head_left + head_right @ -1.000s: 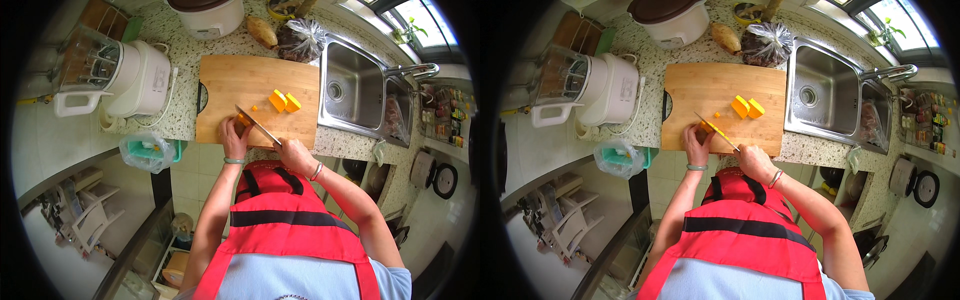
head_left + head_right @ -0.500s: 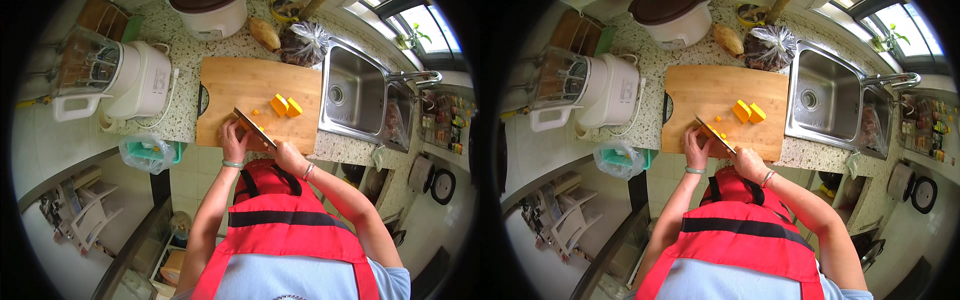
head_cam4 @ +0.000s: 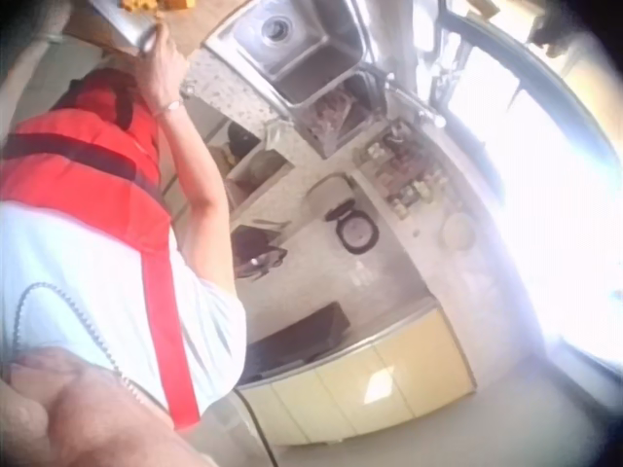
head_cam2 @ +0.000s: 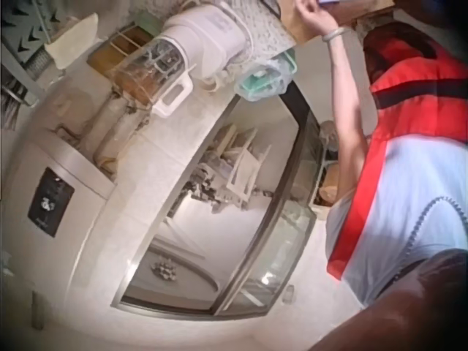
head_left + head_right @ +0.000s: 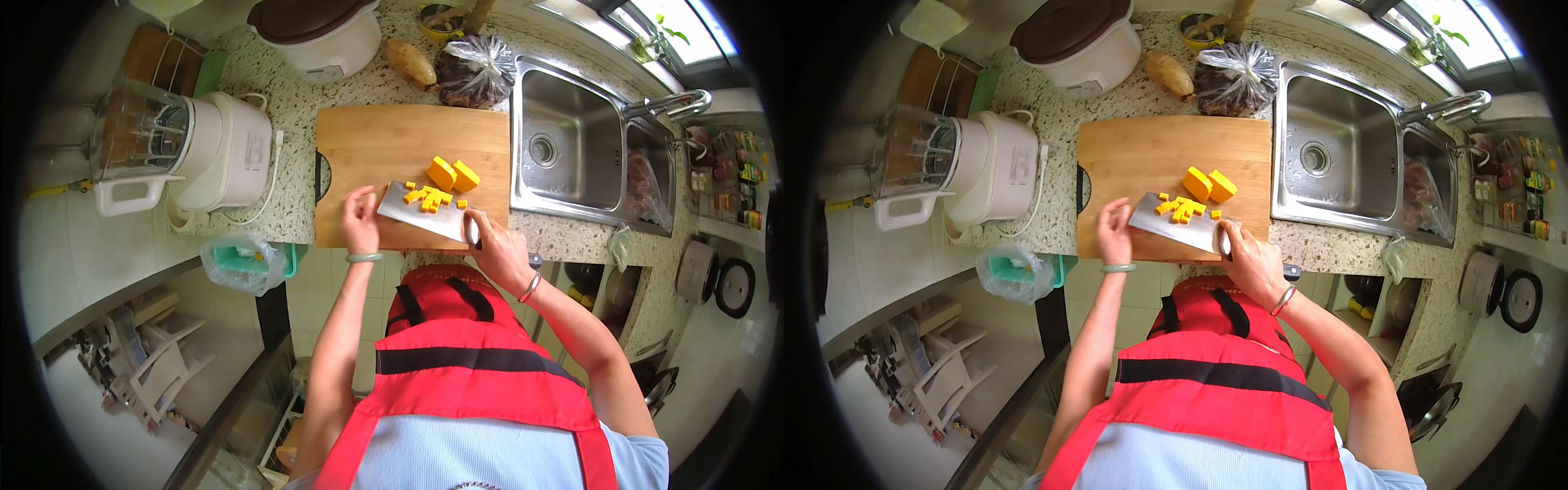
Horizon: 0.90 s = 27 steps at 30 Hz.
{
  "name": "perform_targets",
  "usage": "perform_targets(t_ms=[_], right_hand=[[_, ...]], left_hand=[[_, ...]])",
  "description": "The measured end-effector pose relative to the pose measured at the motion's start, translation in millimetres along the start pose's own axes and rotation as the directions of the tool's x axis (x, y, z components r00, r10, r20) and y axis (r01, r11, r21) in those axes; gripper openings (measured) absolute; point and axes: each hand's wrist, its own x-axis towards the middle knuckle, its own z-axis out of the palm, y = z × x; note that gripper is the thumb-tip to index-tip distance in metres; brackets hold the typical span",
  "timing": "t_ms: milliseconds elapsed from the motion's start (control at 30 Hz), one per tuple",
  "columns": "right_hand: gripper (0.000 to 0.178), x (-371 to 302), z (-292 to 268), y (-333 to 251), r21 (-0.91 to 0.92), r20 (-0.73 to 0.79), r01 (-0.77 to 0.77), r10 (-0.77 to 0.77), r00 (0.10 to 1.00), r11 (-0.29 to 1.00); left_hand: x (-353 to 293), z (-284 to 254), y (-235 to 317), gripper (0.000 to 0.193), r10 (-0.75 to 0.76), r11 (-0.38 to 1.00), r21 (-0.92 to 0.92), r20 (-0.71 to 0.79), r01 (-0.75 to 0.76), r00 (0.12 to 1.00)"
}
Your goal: The person retrieves a knife and begins peeling a yellow root vegetable on a wooden cutting board. After peeling, they rinse the vegetable under running water in the sink. The person then proceeds to slice the vegetable into thin strips and dices them into small cubes, accumulating a pile of diced pieces on the board.
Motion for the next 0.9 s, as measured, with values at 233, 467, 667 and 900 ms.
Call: perform_targets(t_ms=[233,467,667,900], right_hand=[[0.048,0,15,-7,-0.156,-0.013,0.124,-0.128,0.992,0.98],[0.025,7,25,-17,-0.228,-0.03,0.124,-0.135,0.99,0.966],[0.03,1,23,-13,-0.246,-0.029,0.137,-0.149,0.988,0.959],[0.035,-7,14,-2,-0.248,-0.001,0.165,-0.171,0.985,0.955]], left_hand=[[-16,29,120,0.024,0.223,0.657,0.487,0.605,-0.576,0.765],[-25,48,77,0.02,0.238,0.533,0.596,0.575,-0.6,0.782],[-11,42,61,0.016,0.18,0.589,0.593,0.566,-0.549,0.804],[13,32,35,0.016,0.233,0.681,0.512,0.526,-0.523,0.818]])
